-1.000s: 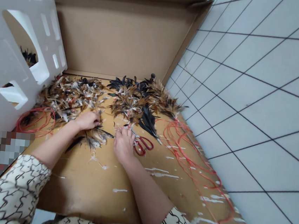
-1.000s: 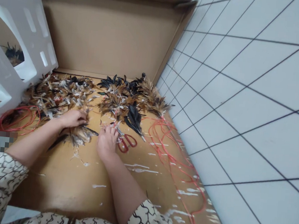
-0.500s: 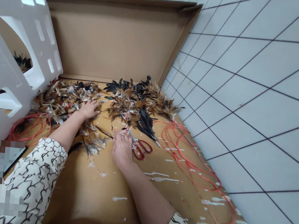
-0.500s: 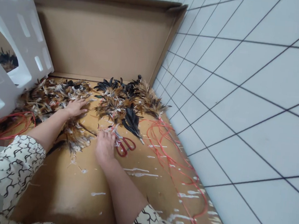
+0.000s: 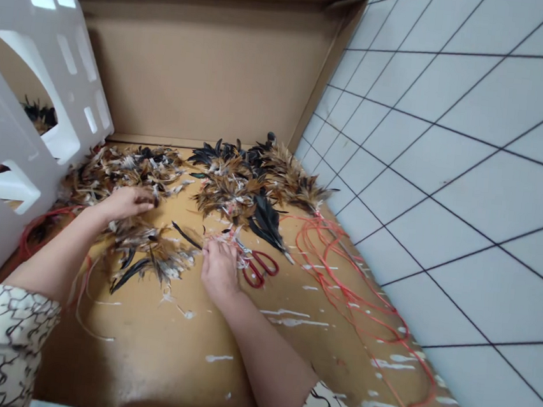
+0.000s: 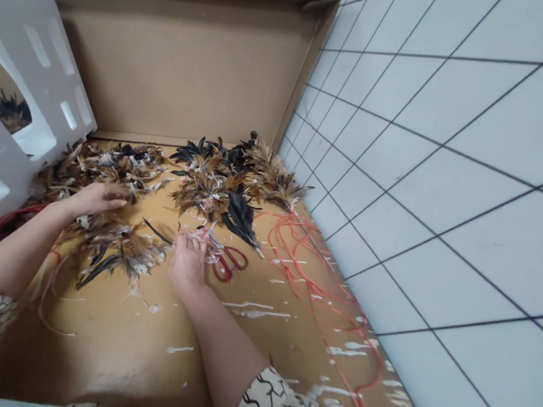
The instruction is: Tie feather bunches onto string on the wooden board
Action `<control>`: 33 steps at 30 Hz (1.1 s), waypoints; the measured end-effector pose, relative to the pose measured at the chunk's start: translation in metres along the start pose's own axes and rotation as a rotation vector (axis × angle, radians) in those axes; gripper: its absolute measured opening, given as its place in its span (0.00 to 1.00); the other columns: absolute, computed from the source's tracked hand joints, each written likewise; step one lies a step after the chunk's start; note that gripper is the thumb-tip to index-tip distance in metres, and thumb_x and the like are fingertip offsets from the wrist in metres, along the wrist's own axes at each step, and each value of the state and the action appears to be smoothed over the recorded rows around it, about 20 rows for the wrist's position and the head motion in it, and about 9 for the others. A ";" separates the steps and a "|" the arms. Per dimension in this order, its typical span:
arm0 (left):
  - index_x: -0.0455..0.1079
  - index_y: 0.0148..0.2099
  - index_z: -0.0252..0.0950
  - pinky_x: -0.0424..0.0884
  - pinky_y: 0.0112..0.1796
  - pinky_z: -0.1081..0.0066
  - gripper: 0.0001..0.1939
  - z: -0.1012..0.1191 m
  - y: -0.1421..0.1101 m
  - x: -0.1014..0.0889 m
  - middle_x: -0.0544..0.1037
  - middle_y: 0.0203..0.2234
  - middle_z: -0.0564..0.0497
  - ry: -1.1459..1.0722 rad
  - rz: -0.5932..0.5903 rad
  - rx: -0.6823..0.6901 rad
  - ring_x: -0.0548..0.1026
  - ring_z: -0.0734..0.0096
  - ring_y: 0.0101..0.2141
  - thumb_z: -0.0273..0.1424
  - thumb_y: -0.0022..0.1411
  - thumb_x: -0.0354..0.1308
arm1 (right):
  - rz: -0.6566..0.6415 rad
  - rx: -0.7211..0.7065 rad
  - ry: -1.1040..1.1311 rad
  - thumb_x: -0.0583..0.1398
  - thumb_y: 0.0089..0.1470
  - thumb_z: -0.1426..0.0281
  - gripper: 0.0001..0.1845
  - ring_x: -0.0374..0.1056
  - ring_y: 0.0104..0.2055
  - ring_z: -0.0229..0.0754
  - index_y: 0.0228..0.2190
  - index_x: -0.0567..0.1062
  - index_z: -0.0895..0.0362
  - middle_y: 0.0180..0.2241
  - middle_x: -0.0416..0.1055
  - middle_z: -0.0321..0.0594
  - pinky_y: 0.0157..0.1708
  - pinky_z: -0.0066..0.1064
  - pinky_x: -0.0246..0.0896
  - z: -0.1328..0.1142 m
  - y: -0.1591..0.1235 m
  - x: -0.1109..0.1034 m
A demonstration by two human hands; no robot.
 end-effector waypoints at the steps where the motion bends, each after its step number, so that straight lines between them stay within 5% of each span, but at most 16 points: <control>1: 0.73 0.49 0.39 0.66 0.49 0.68 0.22 0.003 0.007 -0.001 0.77 0.48 0.48 0.059 0.020 -0.032 0.73 0.60 0.48 0.42 0.57 0.51 | 0.016 -0.003 0.004 0.50 0.55 0.77 0.11 0.64 0.41 0.47 0.35 0.72 0.60 0.36 0.74 0.47 0.43 0.36 0.51 0.000 0.000 0.000; 7: 0.55 0.65 0.41 0.55 0.58 0.51 0.29 0.029 0.058 0.010 0.55 0.65 0.46 0.255 -0.002 -0.174 0.52 0.56 0.64 0.39 0.62 0.46 | 0.071 -0.055 -0.019 0.50 0.55 0.78 0.10 0.63 0.38 0.46 0.33 0.71 0.59 0.33 0.73 0.46 0.41 0.35 0.50 0.003 -0.004 0.000; 12: 0.49 0.67 0.40 0.56 0.56 0.44 0.32 0.035 0.082 0.022 0.51 0.66 0.42 0.247 -0.068 -0.219 0.50 0.48 0.64 0.45 0.63 0.43 | 0.074 -0.081 -0.027 0.50 0.54 0.78 0.11 0.62 0.37 0.45 0.32 0.71 0.58 0.32 0.72 0.44 0.40 0.35 0.50 0.002 -0.004 0.000; 17: 0.48 0.67 0.42 0.57 0.56 0.48 0.32 0.045 0.091 0.035 0.48 0.67 0.42 0.236 -0.132 -0.177 0.52 0.50 0.63 0.46 0.64 0.39 | 0.051 -0.082 -0.018 0.49 0.54 0.79 0.12 0.62 0.37 0.46 0.32 0.71 0.58 0.32 0.72 0.45 0.40 0.35 0.50 0.001 -0.005 0.000; 25: 0.61 0.61 0.42 0.52 0.56 0.41 0.27 0.016 0.044 0.026 0.58 0.63 0.43 0.290 -0.166 -0.175 0.55 0.47 0.62 0.44 0.63 0.41 | 0.027 -0.065 -0.012 0.50 0.53 0.78 0.12 0.63 0.38 0.46 0.33 0.72 0.59 0.33 0.73 0.45 0.41 0.35 0.51 -0.001 -0.003 0.000; 30: 0.69 0.54 0.38 0.60 0.55 0.67 0.25 0.009 -0.003 0.021 0.71 0.55 0.45 0.223 -0.163 -0.076 0.67 0.63 0.56 0.41 0.63 0.40 | -0.004 -0.019 0.052 0.50 0.52 0.79 0.12 0.64 0.41 0.46 0.33 0.72 0.59 0.35 0.74 0.47 0.44 0.36 0.51 -0.002 0.000 0.000; 33: 0.73 0.49 0.36 0.64 0.52 0.70 0.25 0.018 -0.028 0.022 0.76 0.49 0.46 0.085 -0.161 -0.016 0.73 0.63 0.50 0.42 0.62 0.42 | -0.012 0.024 0.105 0.49 0.53 0.78 0.12 0.65 0.41 0.47 0.33 0.72 0.59 0.35 0.74 0.47 0.45 0.36 0.53 -0.001 0.002 0.001</control>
Point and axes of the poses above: each hand's wrist, its own y-axis towards the middle knuckle, its own x-axis out of the palm, z = x × y, the point moved 4 cm from there along y, towards the middle knuckle
